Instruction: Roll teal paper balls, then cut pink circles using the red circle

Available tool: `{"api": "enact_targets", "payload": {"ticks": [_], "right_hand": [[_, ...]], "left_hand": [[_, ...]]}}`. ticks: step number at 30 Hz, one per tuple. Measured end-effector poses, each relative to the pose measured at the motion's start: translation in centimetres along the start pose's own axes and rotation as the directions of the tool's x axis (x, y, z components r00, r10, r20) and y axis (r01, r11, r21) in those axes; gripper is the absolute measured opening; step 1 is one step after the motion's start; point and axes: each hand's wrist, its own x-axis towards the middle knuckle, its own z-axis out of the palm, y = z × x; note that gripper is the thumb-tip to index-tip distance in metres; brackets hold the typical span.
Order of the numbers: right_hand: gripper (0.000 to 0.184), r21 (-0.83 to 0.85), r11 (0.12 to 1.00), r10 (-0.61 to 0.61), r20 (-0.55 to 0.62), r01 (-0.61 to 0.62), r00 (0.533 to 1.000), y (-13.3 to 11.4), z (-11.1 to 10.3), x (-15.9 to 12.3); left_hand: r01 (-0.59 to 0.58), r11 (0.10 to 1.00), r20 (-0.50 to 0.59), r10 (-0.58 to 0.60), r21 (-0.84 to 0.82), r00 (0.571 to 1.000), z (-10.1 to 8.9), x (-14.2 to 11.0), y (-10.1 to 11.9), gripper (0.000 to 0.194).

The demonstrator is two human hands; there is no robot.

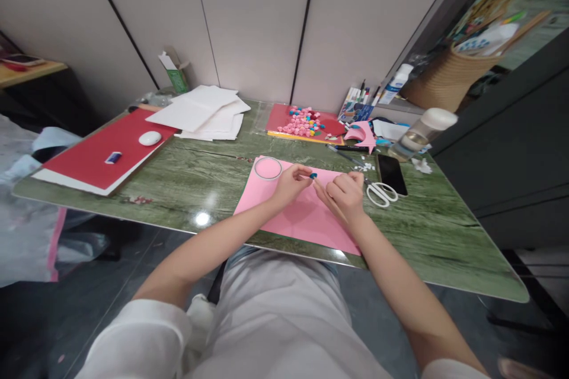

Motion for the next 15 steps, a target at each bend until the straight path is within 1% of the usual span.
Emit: {"api": "enact_targets", "payload": {"ticks": [3,5,10,15], "right_hand": [[0.028,-0.002,1.0,0.025,-0.001,-0.025,1.0,0.2,-0.1,0.0],[0.021,0.018,0.999,0.037,0.001,-0.037,0.999,0.3,-0.2,0.1],[0.006,0.133,0.991,0.027,0.018,-0.029,0.999,0.1,-0.4,0.4],[0.016,0.24,0.971,-0.025,0.069,0.008,0.997,0.0,-0.3,0.4]], "left_hand": [[0.006,1.0,0.005,-0.006,-0.023,1.0,-0.1,0.1,-0.1,0.021],[0.03,0.998,0.005,-0.03,-0.057,1.0,-0.2,0.2,-0.1,0.022],[0.094,0.99,-0.013,-0.095,-0.107,0.995,-0.3,0.2,0.7,0.024],[0.112,0.989,-0.049,-0.118,-0.101,0.992,-0.4,0.2,1.6,0.024]]}}
